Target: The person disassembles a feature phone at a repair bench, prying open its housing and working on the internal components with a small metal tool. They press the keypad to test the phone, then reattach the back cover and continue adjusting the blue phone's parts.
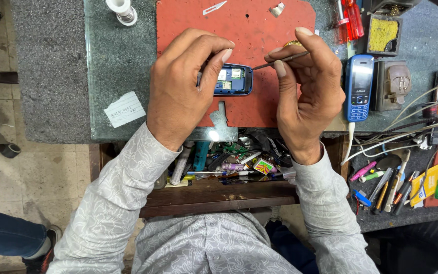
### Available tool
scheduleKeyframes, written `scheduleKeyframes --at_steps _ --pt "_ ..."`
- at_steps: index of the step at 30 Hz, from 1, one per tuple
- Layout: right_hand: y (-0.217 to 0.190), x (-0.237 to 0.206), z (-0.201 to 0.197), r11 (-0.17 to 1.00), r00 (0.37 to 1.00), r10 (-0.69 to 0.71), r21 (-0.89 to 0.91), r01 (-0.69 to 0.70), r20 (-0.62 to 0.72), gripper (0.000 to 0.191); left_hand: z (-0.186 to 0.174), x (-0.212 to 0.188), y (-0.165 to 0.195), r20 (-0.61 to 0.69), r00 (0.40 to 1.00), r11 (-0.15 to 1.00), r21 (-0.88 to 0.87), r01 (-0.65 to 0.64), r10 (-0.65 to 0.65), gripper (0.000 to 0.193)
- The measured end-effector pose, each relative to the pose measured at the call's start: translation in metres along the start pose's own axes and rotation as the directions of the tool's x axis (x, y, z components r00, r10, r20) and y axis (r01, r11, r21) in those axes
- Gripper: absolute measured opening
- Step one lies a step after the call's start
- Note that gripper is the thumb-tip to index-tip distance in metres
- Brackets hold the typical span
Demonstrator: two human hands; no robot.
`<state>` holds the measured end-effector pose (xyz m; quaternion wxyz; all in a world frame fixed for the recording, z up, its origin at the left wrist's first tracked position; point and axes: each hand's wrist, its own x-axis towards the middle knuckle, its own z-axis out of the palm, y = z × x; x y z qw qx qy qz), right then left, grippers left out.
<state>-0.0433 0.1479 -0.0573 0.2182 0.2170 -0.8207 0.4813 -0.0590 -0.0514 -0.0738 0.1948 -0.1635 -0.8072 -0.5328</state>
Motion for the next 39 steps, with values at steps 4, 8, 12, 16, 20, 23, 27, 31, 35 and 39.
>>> scheduleKeyframes --at_steps 4,8,12,16,20,23,27,31,35,39 --pt "0.001 0.000 0.002 1.000 1.000 -0.008 -0.017 0.008 -0.003 0.043 0.000 -0.001 -0.001 0.004 1.000 1.000 0.005 -0.010 0.010 0.006" --pt "-0.002 0.004 0.002 0.997 0.999 -0.038 -0.067 0.039 0.018 0.043 0.000 -0.001 -0.002 0.002 1.000 1.000 0.004 -0.018 0.018 0.005" --pt "-0.011 0.012 -0.002 0.955 0.989 -0.122 -0.262 0.139 0.080 0.039 -0.003 -0.003 -0.003 0.012 1.000 1.000 0.011 -0.022 0.022 0.005" --pt "-0.015 0.021 -0.002 0.923 0.976 -0.181 -0.322 0.210 0.117 0.033 -0.006 -0.004 -0.002 0.011 0.998 0.998 0.035 -0.056 0.056 0.005" --pt "-0.019 0.027 -0.002 0.970 0.985 -0.111 -0.204 0.136 0.130 0.028 -0.006 -0.004 -0.002 0.041 0.999 0.999 0.034 -0.027 0.025 0.005" --pt "-0.025 0.032 0.000 0.991 0.987 -0.029 -0.121 0.049 0.160 0.030 -0.007 -0.003 -0.004 0.031 0.998 0.998 0.034 -0.047 0.046 0.005" --pt "-0.032 0.035 0.002 0.950 0.950 0.251 0.138 -0.279 0.188 0.031 -0.007 -0.004 -0.005 0.029 0.998 0.998 0.036 -0.050 0.049 0.005" --pt "-0.027 0.037 0.001 0.986 0.985 -0.080 -0.135 0.101 0.154 0.035 -0.005 -0.003 -0.005 0.028 0.998 0.998 0.039 -0.056 0.055 0.005" --pt "-0.023 0.032 0.001 0.966 0.996 -0.074 -0.245 0.082 0.042 0.028 -0.006 -0.003 -0.003 0.027 0.998 0.998 0.039 -0.053 0.052 0.006" --pt "-0.025 0.030 -0.004 0.986 0.992 -0.074 -0.138 0.088 0.103 0.031 -0.006 -0.002 0.000 0.044 0.998 0.998 0.040 -0.041 0.039 0.008"
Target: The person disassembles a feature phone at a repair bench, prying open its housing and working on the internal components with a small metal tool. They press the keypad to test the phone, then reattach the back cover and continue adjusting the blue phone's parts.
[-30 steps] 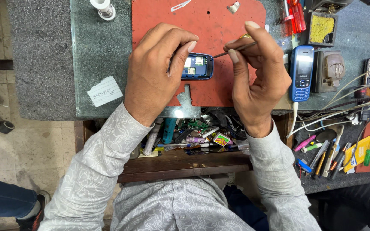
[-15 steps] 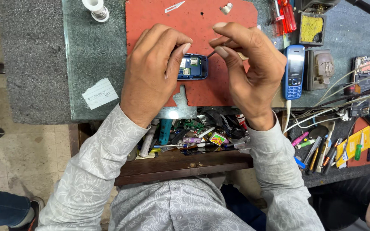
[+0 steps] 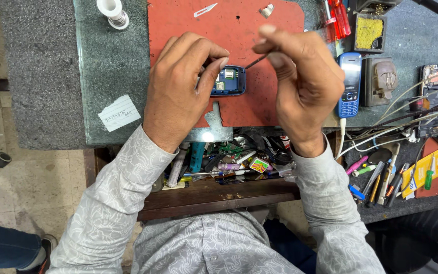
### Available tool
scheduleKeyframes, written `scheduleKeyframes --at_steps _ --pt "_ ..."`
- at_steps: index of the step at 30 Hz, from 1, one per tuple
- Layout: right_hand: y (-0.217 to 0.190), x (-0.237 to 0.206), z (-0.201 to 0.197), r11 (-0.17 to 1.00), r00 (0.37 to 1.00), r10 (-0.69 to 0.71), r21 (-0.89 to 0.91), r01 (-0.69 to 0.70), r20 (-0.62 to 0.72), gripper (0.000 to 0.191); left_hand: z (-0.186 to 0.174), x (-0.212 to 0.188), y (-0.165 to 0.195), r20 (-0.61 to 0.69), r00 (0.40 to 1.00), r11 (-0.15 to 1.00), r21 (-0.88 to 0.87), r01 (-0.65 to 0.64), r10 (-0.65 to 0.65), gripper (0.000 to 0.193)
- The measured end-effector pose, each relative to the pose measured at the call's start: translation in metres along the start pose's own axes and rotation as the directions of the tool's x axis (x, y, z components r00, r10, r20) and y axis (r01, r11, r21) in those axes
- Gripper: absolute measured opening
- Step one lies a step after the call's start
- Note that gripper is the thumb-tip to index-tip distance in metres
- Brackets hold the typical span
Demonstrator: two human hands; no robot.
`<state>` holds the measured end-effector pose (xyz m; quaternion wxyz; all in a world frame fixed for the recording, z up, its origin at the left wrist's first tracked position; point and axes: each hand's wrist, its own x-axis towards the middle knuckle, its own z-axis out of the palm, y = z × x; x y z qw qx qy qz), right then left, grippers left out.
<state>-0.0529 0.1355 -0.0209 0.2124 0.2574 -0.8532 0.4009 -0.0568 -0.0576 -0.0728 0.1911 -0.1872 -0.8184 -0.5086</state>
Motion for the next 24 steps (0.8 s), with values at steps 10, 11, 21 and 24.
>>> scheduleKeyframes --at_steps 10,11,21,24 --pt "-0.001 -0.005 -0.002 0.997 0.999 -0.025 -0.072 0.022 -0.047 0.038 0.001 0.000 0.005 0.013 0.999 0.999 0.026 -0.030 0.030 0.006" --pt "-0.001 -0.006 -0.003 0.999 1.000 -0.010 -0.042 0.009 -0.027 0.039 0.001 0.000 0.005 0.012 0.999 0.999 0.026 -0.031 0.031 0.005" --pt "0.003 -0.007 -0.008 0.999 0.999 -0.032 -0.017 0.031 -0.016 0.040 0.002 0.000 0.008 0.038 0.998 0.997 0.057 -0.046 0.044 0.012" --pt "0.004 -0.009 -0.011 0.999 0.999 0.000 0.038 -0.002 0.047 0.039 0.002 -0.001 0.009 0.042 0.997 0.996 0.060 -0.068 0.065 0.011"
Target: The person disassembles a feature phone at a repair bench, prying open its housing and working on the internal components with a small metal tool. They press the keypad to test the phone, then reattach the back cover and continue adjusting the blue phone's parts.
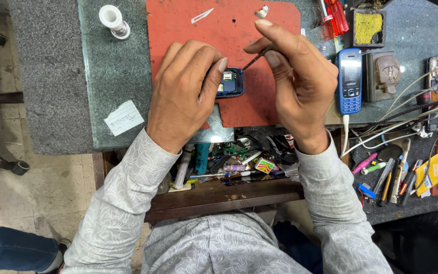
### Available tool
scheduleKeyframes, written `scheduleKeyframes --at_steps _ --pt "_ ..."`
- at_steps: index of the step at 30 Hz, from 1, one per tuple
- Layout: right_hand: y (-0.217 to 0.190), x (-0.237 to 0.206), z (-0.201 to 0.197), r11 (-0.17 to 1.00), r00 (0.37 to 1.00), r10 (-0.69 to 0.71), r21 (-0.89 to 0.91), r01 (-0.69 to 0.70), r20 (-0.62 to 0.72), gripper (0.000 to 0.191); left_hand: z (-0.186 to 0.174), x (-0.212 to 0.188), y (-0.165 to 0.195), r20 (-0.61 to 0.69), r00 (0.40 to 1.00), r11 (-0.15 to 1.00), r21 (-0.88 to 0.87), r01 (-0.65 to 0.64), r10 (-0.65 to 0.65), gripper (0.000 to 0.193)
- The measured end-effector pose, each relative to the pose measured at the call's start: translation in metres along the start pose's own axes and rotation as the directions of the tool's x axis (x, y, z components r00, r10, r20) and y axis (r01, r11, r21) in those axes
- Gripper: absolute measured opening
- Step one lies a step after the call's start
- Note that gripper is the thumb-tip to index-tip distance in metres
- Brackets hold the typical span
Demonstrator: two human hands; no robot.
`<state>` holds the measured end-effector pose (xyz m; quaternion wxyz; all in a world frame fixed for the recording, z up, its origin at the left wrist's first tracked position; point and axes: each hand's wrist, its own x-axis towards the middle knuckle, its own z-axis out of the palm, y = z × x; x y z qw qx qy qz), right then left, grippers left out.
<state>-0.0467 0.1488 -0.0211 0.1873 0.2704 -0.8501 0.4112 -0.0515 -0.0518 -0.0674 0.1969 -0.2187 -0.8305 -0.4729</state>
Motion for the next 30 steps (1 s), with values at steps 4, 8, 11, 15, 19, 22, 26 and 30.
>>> scheduleKeyframes --at_steps 4,8,11,15,19,22,26,30 --pt "0.004 0.000 0.000 1.000 1.000 -0.002 0.019 0.002 0.018 0.042 0.001 -0.001 0.001 0.007 1.000 1.000 0.027 -0.007 0.007 0.009" --pt "0.007 -0.005 0.003 0.987 0.998 0.036 0.156 -0.029 -0.042 0.035 0.000 0.000 0.002 0.006 1.000 1.000 -0.003 0.000 0.000 0.004" --pt "0.010 -0.009 0.004 0.976 0.995 0.049 0.216 -0.029 -0.087 0.034 -0.001 0.000 0.002 -0.017 1.000 0.999 -0.033 -0.013 0.013 0.006" --pt "0.015 -0.014 0.005 0.989 0.993 0.061 0.140 -0.046 -0.105 0.038 -0.002 0.001 0.002 -0.013 1.000 0.999 -0.030 -0.020 0.020 0.010" --pt "0.022 -0.020 0.004 0.992 0.984 0.074 0.110 -0.057 -0.160 0.045 -0.005 0.004 0.009 0.007 1.000 0.999 -0.051 -0.015 0.016 0.011" --pt "0.030 -0.023 0.003 0.981 0.972 0.094 0.186 -0.054 -0.216 0.046 -0.005 0.012 0.015 0.050 0.997 0.997 -0.056 -0.058 0.060 0.011" --pt "0.037 -0.036 -0.002 0.978 0.951 0.148 0.181 -0.101 -0.271 0.040 0.001 0.028 0.015 0.191 0.971 0.990 -0.049 -0.135 0.142 0.009" --pt "0.042 -0.043 -0.007 0.980 0.943 0.146 0.175 -0.096 -0.299 0.037 0.015 0.041 0.013 0.341 0.927 0.975 0.099 -0.201 0.157 0.007"
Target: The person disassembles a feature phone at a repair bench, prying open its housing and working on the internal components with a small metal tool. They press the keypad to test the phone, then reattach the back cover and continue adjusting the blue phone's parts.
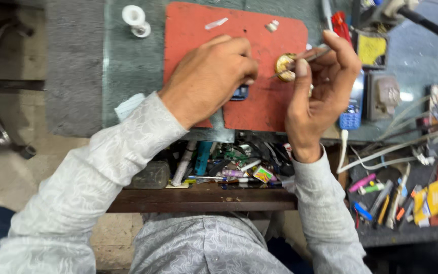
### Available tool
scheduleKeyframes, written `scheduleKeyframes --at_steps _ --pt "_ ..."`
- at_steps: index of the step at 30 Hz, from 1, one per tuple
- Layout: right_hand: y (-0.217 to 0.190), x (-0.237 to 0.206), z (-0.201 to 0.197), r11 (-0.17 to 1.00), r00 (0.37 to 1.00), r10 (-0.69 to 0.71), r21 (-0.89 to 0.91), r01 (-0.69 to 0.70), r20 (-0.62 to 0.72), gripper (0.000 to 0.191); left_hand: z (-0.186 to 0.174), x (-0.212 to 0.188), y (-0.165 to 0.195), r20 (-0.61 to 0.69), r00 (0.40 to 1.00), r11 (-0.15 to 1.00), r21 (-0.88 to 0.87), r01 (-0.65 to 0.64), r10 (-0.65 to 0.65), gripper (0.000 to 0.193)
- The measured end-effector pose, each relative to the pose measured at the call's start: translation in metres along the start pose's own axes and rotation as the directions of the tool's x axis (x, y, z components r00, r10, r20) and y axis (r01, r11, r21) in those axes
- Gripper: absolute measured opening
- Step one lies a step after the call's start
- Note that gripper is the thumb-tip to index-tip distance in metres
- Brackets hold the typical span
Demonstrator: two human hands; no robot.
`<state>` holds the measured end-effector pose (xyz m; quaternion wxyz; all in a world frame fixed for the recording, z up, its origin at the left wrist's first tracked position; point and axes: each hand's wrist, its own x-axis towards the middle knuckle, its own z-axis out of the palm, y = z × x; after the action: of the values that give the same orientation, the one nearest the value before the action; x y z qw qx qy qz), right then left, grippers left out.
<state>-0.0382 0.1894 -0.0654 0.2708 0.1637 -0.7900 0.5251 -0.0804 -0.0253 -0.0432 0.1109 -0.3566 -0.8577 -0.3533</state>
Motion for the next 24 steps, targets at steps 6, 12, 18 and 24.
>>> scheduleKeyframes --at_steps 6,12,18,24 --pt "-0.009 0.001 -0.003 0.998 0.999 0.035 0.047 -0.035 0.011 0.033 0.004 0.004 -0.003 -0.020 0.999 0.999 0.025 -0.043 0.044 0.008" --pt "-0.010 -0.001 -0.006 0.998 0.999 0.041 0.045 -0.042 0.012 0.032 0.004 0.001 -0.002 0.003 0.998 0.998 0.015 -0.057 0.057 0.014" --pt "-0.007 0.002 -0.009 0.999 0.999 0.028 0.027 -0.028 0.016 0.033 -0.002 0.005 0.008 -0.001 0.997 0.997 0.029 -0.075 0.075 0.013" --pt "-0.007 0.004 -0.012 0.999 0.999 0.038 0.032 -0.038 0.006 0.034 0.003 0.021 0.002 -0.078 0.991 0.991 0.079 -0.103 0.110 0.013"
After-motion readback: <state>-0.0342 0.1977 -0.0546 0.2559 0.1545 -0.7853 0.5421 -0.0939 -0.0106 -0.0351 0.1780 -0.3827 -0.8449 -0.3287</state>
